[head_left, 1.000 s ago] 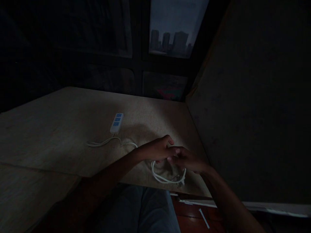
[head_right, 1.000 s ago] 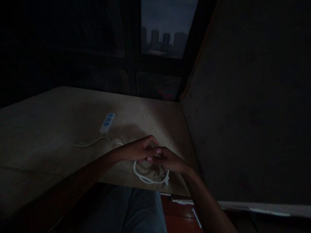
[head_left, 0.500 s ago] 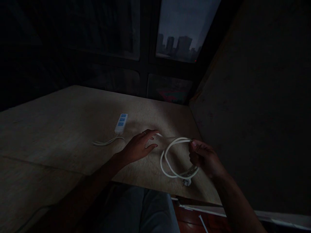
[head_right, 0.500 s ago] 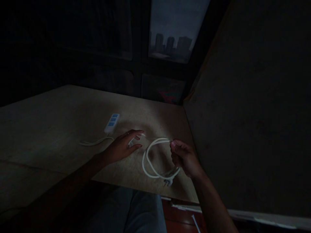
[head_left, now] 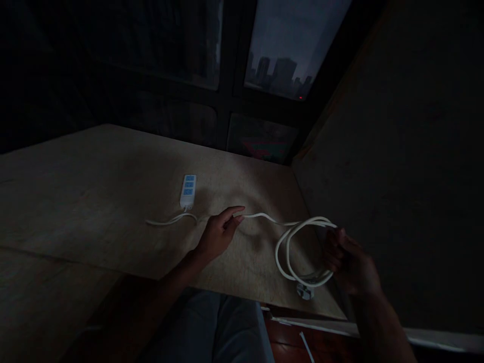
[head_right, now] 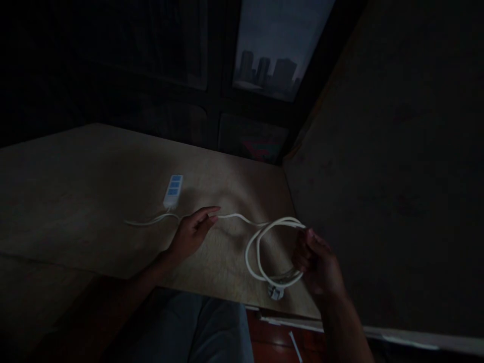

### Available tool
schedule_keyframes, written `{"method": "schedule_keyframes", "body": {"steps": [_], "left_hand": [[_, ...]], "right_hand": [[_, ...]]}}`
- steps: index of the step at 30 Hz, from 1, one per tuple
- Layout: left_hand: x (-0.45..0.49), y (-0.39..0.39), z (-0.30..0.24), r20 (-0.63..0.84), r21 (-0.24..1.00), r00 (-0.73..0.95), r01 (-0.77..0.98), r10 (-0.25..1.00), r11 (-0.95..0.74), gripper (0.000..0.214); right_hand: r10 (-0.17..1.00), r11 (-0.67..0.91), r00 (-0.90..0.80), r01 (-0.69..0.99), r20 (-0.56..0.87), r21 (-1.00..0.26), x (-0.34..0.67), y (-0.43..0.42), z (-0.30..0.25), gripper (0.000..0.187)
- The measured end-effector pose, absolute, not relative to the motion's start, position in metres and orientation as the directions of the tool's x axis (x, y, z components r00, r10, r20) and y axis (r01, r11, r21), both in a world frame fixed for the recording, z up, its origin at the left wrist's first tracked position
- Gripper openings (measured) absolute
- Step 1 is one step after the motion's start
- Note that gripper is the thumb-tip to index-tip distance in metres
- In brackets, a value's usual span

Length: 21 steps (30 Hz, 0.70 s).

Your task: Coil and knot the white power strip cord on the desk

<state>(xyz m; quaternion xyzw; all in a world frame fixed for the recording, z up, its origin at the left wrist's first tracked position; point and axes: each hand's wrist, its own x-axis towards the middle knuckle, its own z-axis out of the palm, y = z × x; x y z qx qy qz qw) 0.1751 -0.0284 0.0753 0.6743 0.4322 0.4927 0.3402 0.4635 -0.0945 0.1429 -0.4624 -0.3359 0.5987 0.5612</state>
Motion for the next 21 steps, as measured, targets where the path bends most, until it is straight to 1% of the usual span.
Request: {"method": "schedule_keyframes", "body": {"steps": [4, 6, 8, 10, 11, 13, 15, 17, 19, 21], "left_hand": [[0.169, -0.025, 0.08, 0.477, 0.764, 0.227, 0.37, 0.849, -0.529, 0.028], [0.166, -0.025, 0.083, 0.48, 0.748, 0.219, 0.404, 0.849, -0.527, 0.027], [0.165, -0.027, 0.086, 0.439, 0.775, 0.194, 0.412, 0.877, -0.479, 0.029], [0.165, -0.029, 0.091, 0.354, 0.842, 0.161, 0.374, 0.921, -0.389, 0.033], [0.165, -0.03, 0.095, 0.301, 0.88, 0.147, 0.339, 0.942, -0.334, 0.036], [0.164, -0.03, 0.103, 0.176, 0.945, 0.15, 0.252, 0.973, -0.21, 0.039], [0.162, -0.029, 0.112, 0.031, 0.982, 0.232, 0.175, 0.972, -0.073, 0.038], [0.159, -0.028, 0.121, -0.132, 0.988, 0.357, 0.127, 0.925, 0.092, 0.034], [0.156, -0.026, 0.127, -0.273, 0.961, 0.478, 0.096, 0.835, 0.259, 0.032], [0.152, -0.025, 0.129, -0.362, 0.917, 0.576, 0.08, 0.733, 0.391, 0.034]], "right_hand": [[0.973, -0.206, 0.037, -0.284, -0.226, -0.936, 0.472, -0.102, 0.13, 0.05], [0.97, -0.233, 0.016, -0.235, -0.243, -0.944, 0.472, -0.106, 0.124, 0.053], [0.967, -0.243, 0.024, -0.189, -0.252, -0.951, 0.471, -0.111, 0.118, 0.056], [0.965, -0.251, 0.052, -0.112, -0.258, -0.962, 0.47, -0.114, 0.111, 0.058], [0.965, -0.248, 0.074, -0.04, -0.25, -0.968, 0.47, -0.115, 0.108, 0.058], [0.974, -0.216, 0.117, 0.195, -0.195, -0.957, 0.469, -0.117, 0.107, 0.055], [0.984, -0.16, 0.144, 0.471, -0.104, -0.867, 0.468, -0.117, 0.11, 0.052], [0.988, -0.121, 0.156, 0.662, -0.022, -0.739, 0.466, -0.116, 0.117, 0.053], [0.984, -0.105, 0.175, 0.755, 0.044, -0.647, 0.465, -0.114, 0.124, 0.056], [0.976, -0.067, 0.174, 0.812, 0.131, -0.58, 0.466, -0.11, 0.127, 0.057]]}}
